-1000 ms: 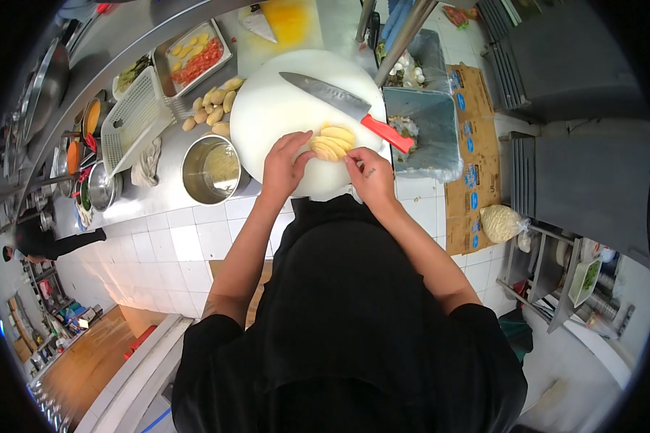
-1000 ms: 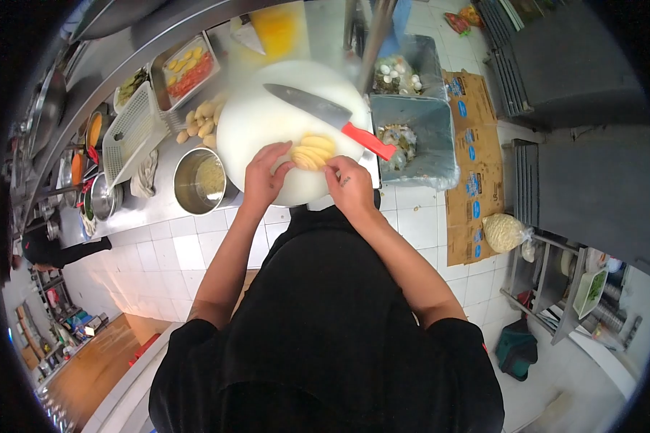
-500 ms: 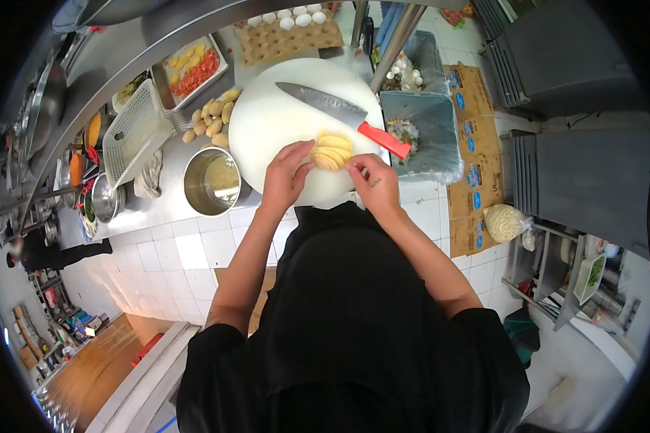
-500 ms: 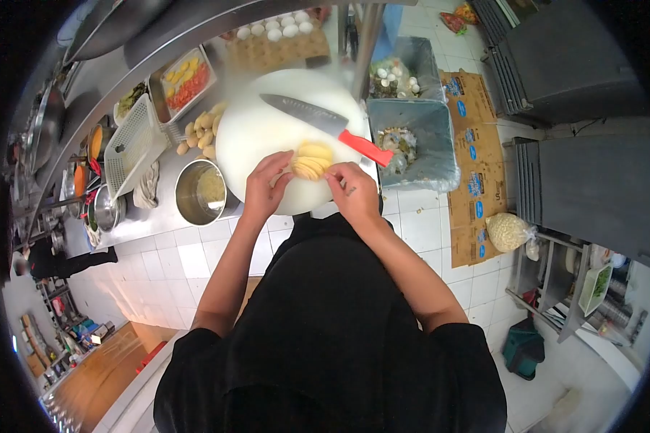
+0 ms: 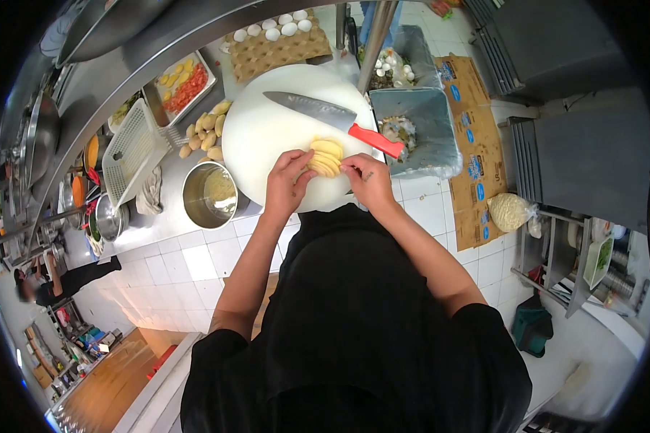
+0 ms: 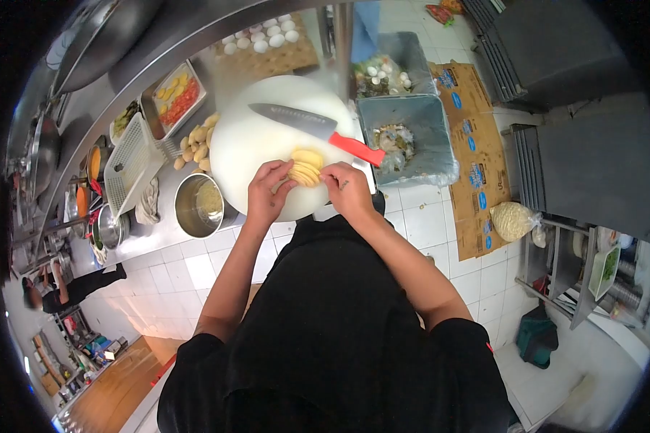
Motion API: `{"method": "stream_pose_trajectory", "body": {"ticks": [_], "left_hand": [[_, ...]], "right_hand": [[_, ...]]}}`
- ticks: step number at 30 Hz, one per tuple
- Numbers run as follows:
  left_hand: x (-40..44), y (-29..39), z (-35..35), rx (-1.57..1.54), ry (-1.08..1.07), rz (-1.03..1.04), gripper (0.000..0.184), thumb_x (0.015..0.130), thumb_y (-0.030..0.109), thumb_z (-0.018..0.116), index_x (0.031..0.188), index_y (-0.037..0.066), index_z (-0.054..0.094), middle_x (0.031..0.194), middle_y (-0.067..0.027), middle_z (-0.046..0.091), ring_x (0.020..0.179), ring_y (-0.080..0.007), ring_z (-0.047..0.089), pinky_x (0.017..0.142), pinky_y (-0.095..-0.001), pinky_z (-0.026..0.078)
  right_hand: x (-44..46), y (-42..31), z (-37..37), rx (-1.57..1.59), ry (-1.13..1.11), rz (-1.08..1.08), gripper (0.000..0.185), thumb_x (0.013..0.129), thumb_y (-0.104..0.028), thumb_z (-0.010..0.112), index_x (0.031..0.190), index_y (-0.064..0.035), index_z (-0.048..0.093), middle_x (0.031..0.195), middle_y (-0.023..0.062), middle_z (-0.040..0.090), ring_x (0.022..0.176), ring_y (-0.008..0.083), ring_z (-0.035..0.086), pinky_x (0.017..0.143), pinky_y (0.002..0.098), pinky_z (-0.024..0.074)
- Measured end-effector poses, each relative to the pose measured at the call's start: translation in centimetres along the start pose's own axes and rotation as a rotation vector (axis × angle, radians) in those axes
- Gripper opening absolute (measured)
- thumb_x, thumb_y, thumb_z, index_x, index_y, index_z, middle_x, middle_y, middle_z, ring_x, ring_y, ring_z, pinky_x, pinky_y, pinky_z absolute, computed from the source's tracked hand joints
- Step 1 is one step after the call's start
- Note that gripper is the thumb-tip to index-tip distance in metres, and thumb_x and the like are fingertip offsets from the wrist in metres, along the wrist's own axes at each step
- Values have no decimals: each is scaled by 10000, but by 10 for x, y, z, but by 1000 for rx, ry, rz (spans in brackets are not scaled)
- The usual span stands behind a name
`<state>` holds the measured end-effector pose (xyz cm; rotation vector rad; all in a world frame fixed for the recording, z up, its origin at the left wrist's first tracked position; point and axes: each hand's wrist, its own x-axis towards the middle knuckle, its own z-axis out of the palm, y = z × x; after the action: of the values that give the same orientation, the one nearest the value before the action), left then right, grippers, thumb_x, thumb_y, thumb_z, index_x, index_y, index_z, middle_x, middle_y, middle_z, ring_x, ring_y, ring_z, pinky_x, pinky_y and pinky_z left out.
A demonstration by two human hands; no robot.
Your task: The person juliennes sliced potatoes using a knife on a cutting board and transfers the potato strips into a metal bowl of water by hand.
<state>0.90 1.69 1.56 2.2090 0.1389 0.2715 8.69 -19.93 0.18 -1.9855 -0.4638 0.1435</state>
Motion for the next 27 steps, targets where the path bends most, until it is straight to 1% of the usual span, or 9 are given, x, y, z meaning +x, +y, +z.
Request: {"method": "stream_pose_trajectory", "body": {"ticks": [4, 6, 7, 9, 12, 15, 17, 20, 27], "left_hand": [[2, 0, 0, 18, -25, 10, 524, 862, 26, 882, 1370, 92, 777, 1277, -120, 707, 1092, -278, 734, 920, -366, 615], [4, 2, -2, -36, -48, 0, 624, 858, 54, 884, 1456, 98, 711, 1403, -143, 662, 1241, -343, 670, 1045, -407, 567], [7, 3, -5, -36, -47, 1, 624, 858, 54, 884, 1456, 98, 711, 1403, -143, 662, 1241, -343, 670, 1045, -407, 567], [14, 6, -12, 53, -67, 163, 747, 841, 75, 898, 1539, 86, 632, 1522, -160, 607, 1364, -373, 594, 1156, -432, 508], [24, 15, -15, 53, -184, 176, 805, 834, 85, 901, 1573, 60, 585, 1567, -169, 588, 1422, -379, 549, 1218, -441, 463], [27, 12, -11, 57, -237, 165, 771, 842, 89, 896, 1554, 45, 602, 1573, -165, 588, 1415, -377, 561, 1209, -443, 474], [29, 6, -10, 61, -245, 171, 746, 850, 87, 890, 1542, 41, 614, 1564, -161, 598, 1410, -373, 568, 1205, -438, 479], [30, 3, -12, 56, -251, 166, 695, 869, 81, 875, 1521, 34, 636, 1545, -155, 620, 1396, -369, 587, 1197, -433, 487], [27, 2, -14, -2, -247, 98, 626, 911, 45, 829, 1511, 30, 648, 1549, -151, 644, 1395, -362, 610, 1209, -424, 481]], "right_hand": [[1, -3, 0, 0, -5, 48, 120, 983, -89, 790, 1045, 12, 803, 953, 136, 783, 726, 195, 710, 693, 332, 557], [3, -3, 0, 15, 11, 85, 130, 991, -100, 786, 1050, 15, 803, 950, 132, 789, 731, 185, 715, 699, 331, 563], [2, -2, -1, 17, 19, 100, 148, 998, -110, 783, 1074, 16, 798, 938, 130, 793, 736, 175, 721, 702, 330, 570], [4, -3, -3, 17, 27, 117, 167, 1006, -120, 779, 1099, 17, 793, 926, 128, 797, 740, 166, 726, 706, 329, 577], [8, -6, -6, -12, 6, 196, 205, 1013, -128, 774, 1154, 20, 775, 898, 129, 796, 752, 164, 740, 714, 328, 589], [7, -4, -3, 42, -14, 129, 191, 1021, -101, 755, 1168, 21, 755, 892, 116, 791, 696, 146, 728, 657, 319, 587], [7, -13, -2, 183, -106, 313, 138, 1036, -77, 731, 1128, 25, 740, 882, 93, 779, 628, 122, 706, 586, 303, 574], [6, -21, 0, 265, -69, 345, 79, 1034, -45, 708, 1059, 30, 715, 841, 120, 767, 567, 138, 687, 531, 317, 546], [7, -21, 4, 297, -94, 333, 70, 1035, -56, 717, 1036, 13, 717, 797, 108, 758, 551, 137, 678, 526, 315, 534]]}}
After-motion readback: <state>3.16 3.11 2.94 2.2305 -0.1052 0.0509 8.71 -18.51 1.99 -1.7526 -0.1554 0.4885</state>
